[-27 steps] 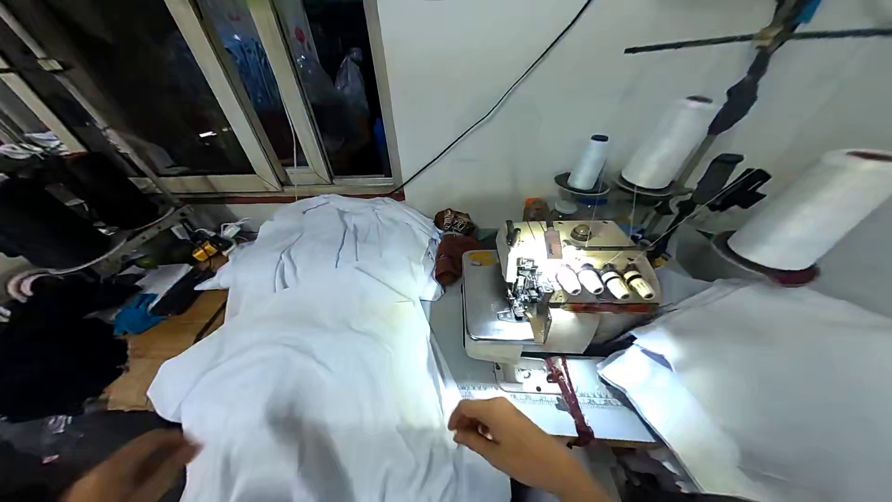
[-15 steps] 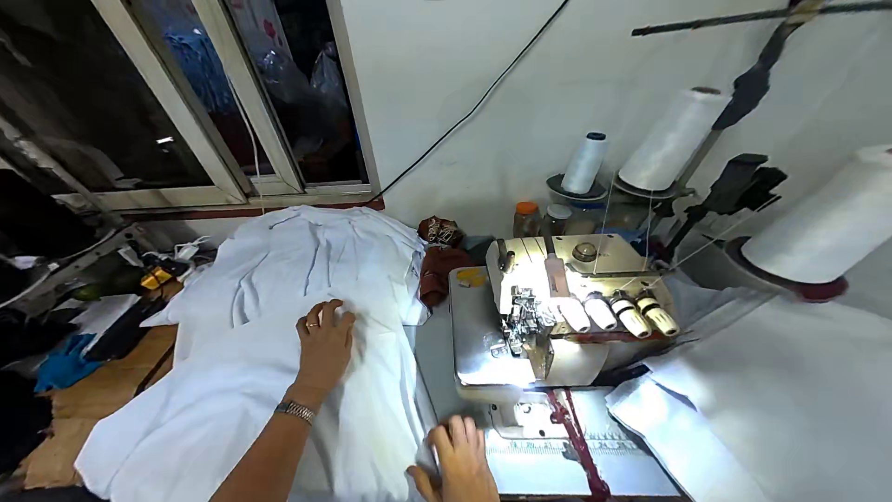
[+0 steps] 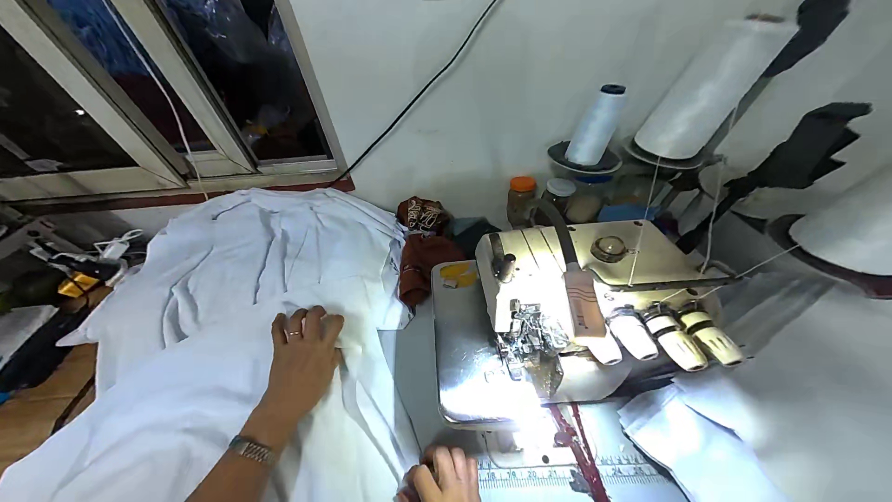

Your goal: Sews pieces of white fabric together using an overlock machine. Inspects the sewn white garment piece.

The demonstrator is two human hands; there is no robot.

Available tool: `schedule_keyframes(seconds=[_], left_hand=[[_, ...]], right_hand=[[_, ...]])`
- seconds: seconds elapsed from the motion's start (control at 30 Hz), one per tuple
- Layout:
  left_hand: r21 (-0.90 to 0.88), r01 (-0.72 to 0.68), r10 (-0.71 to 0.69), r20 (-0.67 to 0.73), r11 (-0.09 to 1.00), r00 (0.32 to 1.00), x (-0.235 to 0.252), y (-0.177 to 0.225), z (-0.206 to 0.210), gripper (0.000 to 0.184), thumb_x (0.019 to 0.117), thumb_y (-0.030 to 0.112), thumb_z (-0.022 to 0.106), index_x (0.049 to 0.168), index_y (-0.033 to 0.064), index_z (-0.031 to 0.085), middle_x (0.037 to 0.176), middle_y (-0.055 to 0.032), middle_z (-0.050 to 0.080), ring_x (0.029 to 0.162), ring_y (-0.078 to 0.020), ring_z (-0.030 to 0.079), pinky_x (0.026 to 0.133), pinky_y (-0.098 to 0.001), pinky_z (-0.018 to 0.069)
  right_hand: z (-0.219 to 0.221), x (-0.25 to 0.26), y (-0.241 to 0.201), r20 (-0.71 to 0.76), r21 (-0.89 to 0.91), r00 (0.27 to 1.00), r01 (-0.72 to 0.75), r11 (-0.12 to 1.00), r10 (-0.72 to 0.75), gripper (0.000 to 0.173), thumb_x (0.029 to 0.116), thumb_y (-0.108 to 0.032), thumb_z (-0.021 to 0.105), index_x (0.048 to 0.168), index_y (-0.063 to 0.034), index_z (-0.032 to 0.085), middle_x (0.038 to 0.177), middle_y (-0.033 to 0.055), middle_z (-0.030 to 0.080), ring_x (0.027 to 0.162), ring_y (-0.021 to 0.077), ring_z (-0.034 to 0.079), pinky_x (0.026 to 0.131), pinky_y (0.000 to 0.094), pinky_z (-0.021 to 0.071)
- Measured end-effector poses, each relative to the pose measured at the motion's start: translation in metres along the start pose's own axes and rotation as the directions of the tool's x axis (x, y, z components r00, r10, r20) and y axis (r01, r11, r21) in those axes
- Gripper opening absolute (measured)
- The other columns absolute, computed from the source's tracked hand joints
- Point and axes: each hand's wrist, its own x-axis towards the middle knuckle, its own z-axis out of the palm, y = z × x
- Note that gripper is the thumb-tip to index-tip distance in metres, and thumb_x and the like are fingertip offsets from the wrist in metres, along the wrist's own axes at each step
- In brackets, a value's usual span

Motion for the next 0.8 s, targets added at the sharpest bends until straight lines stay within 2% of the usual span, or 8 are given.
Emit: schedule_keyframes(seconds=[0.07, 0.2, 0.3, 0.4, 0.53, 0.63, 0.73, 0.8], left_hand=[[-0.039, 0.004, -0.008, -0.116, 0.999, 0.993, 0.002, -0.005, 0.005, 0.036, 0.0804, -0.008, 0.071, 0.116, -0.0038, 0.068, 0.124, -0.0325, 0.060, 0.120, -0.0590, 0.052, 0.103, -0.0782, 0.0300], [-0.227, 0.010, -0.064, -0.231, 0.974, 0.971, 0.045, -0.006, -0.026, 0.022, 0.0845, -0.008, 0.060, 0.104, -0.0069, 0.070, 0.116, -0.0310, 0.064, 0.116, -0.0564, 0.054, 0.102, -0.0746, 0.0314], [-0.370, -0.028, -0.020, -0.126, 0.928, 0.992, 0.080, -0.009, -0.029, 0.009, 0.0902, -0.008, 0.065, 0.096, -0.0060, 0.072, 0.124, -0.0267, 0.063, 0.122, -0.0515, 0.053, 0.103, -0.0672, 0.0403], [-0.440, -0.006, 0.029, 0.046, 0.898, 0.999, 0.096, -0.012, -0.018, 0.010, 0.0868, -0.016, 0.066, 0.091, -0.0071, 0.070, 0.130, -0.0256, 0.061, 0.120, -0.0493, 0.054, 0.098, -0.0620, 0.0456], [-0.543, 0.004, 0.058, 0.096, 0.840, 0.994, 0.094, -0.015, -0.026, 0.008, 0.0928, -0.010, 0.064, 0.095, -0.0066, 0.071, 0.114, -0.0216, 0.068, 0.102, -0.0362, 0.066, 0.090, -0.0528, 0.0524], [-0.612, 0.069, -0.007, 0.104, 0.788, 0.995, 0.091, -0.018, -0.044, 0.011, 0.0979, -0.001, 0.063, 0.098, -0.0072, 0.072, 0.099, -0.0201, 0.070, 0.088, -0.0299, 0.066, 0.082, -0.0519, 0.0517], [-0.704, 0.080, -0.074, 0.039, 0.705, 0.996, 0.082, -0.011, -0.082, 0.019, 0.1022, 0.009, 0.057, 0.098, -0.0038, 0.071, 0.083, -0.0103, 0.067, 0.075, -0.0156, 0.061, 0.074, -0.0417, 0.0511], [-0.793, 0.050, -0.092, -0.008, 0.607, 0.996, 0.065, 0.008, -0.114, 0.014, 0.0990, 0.008, 0.059, 0.095, 0.0034, 0.071, 0.083, 0.0018, 0.069, 0.073, -0.0017, 0.061, 0.071, -0.0246, 0.0526]], right_hand=[[-0.001, 0.000, -0.001, 0.003, -0.008, 1.000, -0.001, 1.000, 0.001, 0.016, 0.0913, -0.026, 0.069, 0.092, -0.0108, 0.075, 0.101, 0.0145, 0.070, 0.095, 0.0346, 0.066, 0.080, 0.0484, 0.0518], [0.000, 0.001, -0.001, -0.007, -0.015, 1.000, -0.012, 1.000, 0.012, 0.016, 0.0916, -0.025, 0.069, 0.091, -0.0108, 0.075, 0.100, 0.0147, 0.070, 0.094, 0.0343, 0.067, 0.080, 0.0478, 0.0516], [-0.001, 0.001, -0.002, -0.010, -0.004, 1.000, -0.013, 1.000, 0.013, 0.015, 0.0921, -0.024, 0.069, 0.092, -0.0104, 0.075, 0.101, 0.0150, 0.070, 0.095, 0.0343, 0.067, 0.081, 0.0480, 0.0521], [-0.003, 0.001, -0.003, -0.001, -0.004, 1.000, -0.020, 1.000, 0.020, 0.017, 0.0923, -0.026, 0.068, 0.094, -0.0097, 0.075, 0.102, 0.0162, 0.070, 0.095, 0.0356, 0.067, 0.080, 0.0489, 0.0526], [-0.003, 0.002, -0.004, -0.011, -0.082, 1.000, -0.018, 0.996, 0.017, 0.040, 0.0876, -0.046, 0.071, 0.103, -0.0098, 0.075, 0.110, 0.0180, 0.070, 0.097, 0.0362, 0.068, 0.082, 0.0491, 0.0533], [-0.001, 0.001, -0.004, -0.001, -0.133, 1.000, 0.025, 0.991, -0.026, 0.034, 0.0875, -0.046, 0.072, 0.096, -0.0130, 0.074, 0.109, 0.0144, 0.070, 0.100, 0.0339, 0.067, 0.082, 0.0498, 0.0526], [-0.010, -0.004, 0.005, 0.106, 0.166, 0.978, 0.161, 0.973, -0.180, 0.013, 0.0895, -0.019, 0.071, 0.088, -0.0058, 0.072, 0.095, 0.0126, 0.069, 0.098, 0.0323, 0.066, 0.085, 0.0522, 0.0492], [-0.037, -0.014, 0.015, 0.249, 0.564, 0.904, 0.157, 0.810, -0.349, 0.013, 0.0932, -0.007, 0.065, 0.088, 0.0049, 0.067, 0.088, 0.0189, 0.066, 0.089, 0.0325, 0.064, 0.084, 0.0499, 0.0466]])
